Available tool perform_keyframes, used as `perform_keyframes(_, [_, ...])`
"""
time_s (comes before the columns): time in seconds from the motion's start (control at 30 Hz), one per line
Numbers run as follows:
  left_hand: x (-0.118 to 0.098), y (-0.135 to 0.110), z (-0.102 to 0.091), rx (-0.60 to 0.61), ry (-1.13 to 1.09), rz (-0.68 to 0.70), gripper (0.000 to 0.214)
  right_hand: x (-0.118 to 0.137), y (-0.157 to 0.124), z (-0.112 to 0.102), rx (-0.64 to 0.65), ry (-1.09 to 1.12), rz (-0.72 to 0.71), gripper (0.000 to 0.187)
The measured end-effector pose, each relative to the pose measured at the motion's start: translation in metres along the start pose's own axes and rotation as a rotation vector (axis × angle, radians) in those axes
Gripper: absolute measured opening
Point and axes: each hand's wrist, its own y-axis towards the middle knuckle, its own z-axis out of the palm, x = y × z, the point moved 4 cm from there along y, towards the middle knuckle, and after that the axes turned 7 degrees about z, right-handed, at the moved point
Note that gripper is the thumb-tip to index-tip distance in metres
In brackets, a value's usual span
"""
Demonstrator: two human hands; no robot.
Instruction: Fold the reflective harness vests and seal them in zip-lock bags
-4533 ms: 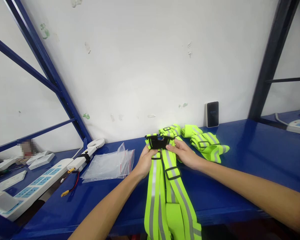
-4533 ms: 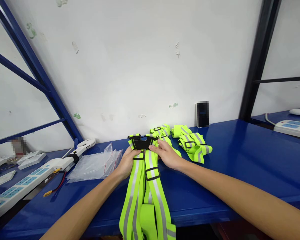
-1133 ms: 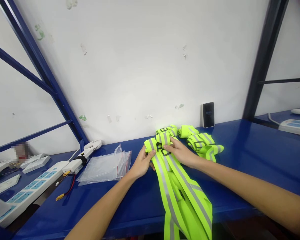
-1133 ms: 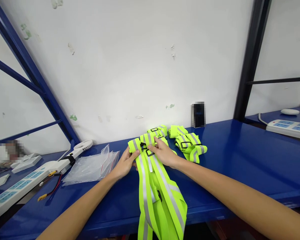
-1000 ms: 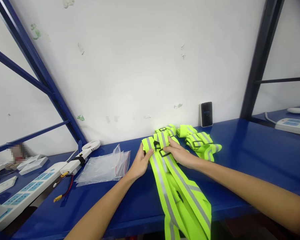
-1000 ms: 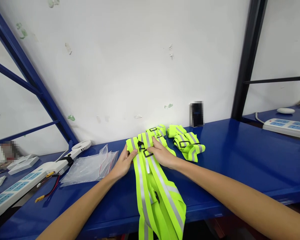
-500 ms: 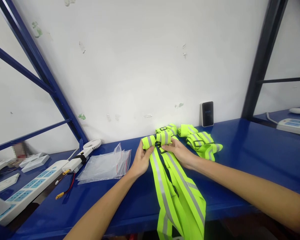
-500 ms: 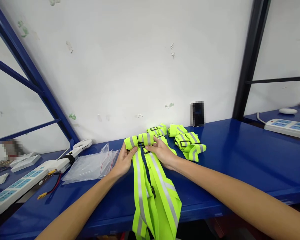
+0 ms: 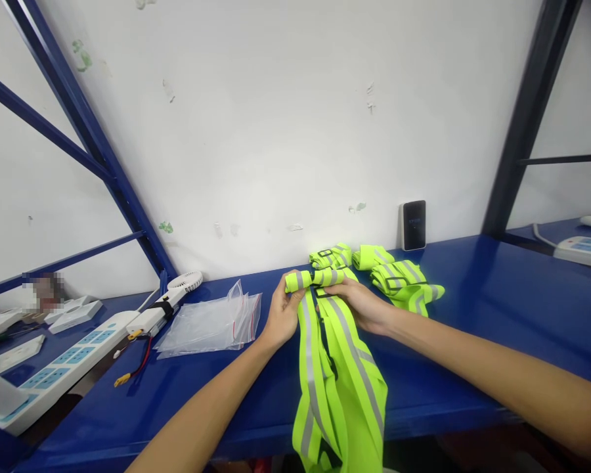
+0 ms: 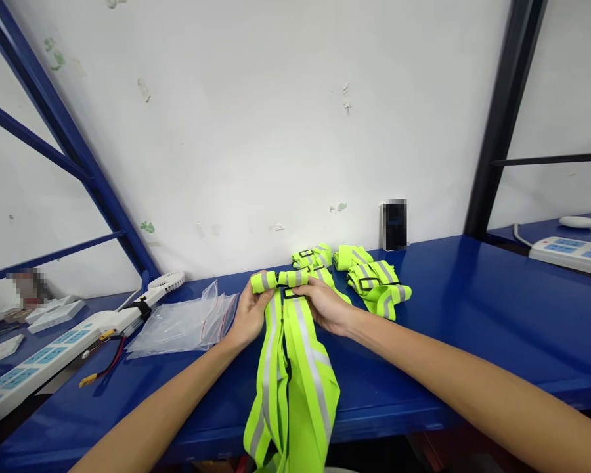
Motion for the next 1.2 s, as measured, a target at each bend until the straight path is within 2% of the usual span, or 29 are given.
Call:
perform_keyframes(0.17, [-0.013,0.007,-0.008,0.003,0.196,0.161,0.020,0.010,-0.007,0.005,0.200,0.153,0.062,0.032])
perform_keyframes(0.23, [-0.016,0.008,-0.011,0.025,0.243,0.188,0.018,0.014,-0.009,0.004,0.239,0.178,0.064,0.033])
perform_keyframes(0.33, [-0.016,0.007,-0.011,0.079,0.267,0.149,0.017,0.014,-0.007,0.001,0.172,0.115,0.035,0.031])
perform_keyframes(0.43, [-0.017,0.002,-0.010,0.071,0.196,0.056,0.023,0.014,-0.006,0.001,0.101,0.052,0.002,0.040])
perform_keyframes(0.57, [-0.022,-0.005,0.002,0.175,-0.195,-0.131,0.043,0.018,-0.007,0.003,0.082,0.018,-0.025,0.051])
perform_keyframes(0.63, [-0.027,-0.006,0.008,0.202,-0.313,-0.192,0.047,0.018,-0.006,0.001,0.096,-0.009,-0.049,0.052])
perform_keyframes(0.73, [-0.028,-0.004,0.008,0.097,-0.281,-0.236,0.052,0.015,0.000,-0.004,0.116,-0.059,-0.088,0.050])
perform_keyframes(0.87, [-0.022,0.000,0.008,-0.019,-0.356,-0.304,0.075,0.011,0.004,-0.010,0.107,-0.082,-0.162,0.057])
perform_keyframes(0.97, [-0.019,0.001,0.009,0.034,-0.365,-0.344,0.059,0.012,0.003,-0.011,0.086,-0.120,-0.223,0.062])
perform_keyframes(1.07, [-0.019,0.000,0.009,0.084,-0.315,-0.307,0.048,0.014,0.003,-0.010,0.080,-0.160,-0.267,0.057])
perform_keyframes(1.2, [-0.016,0.000,0.007,0.040,-0.253,-0.257,0.045,0.013,0.005,-0.012,0.024,-0.190,-0.306,0.049])
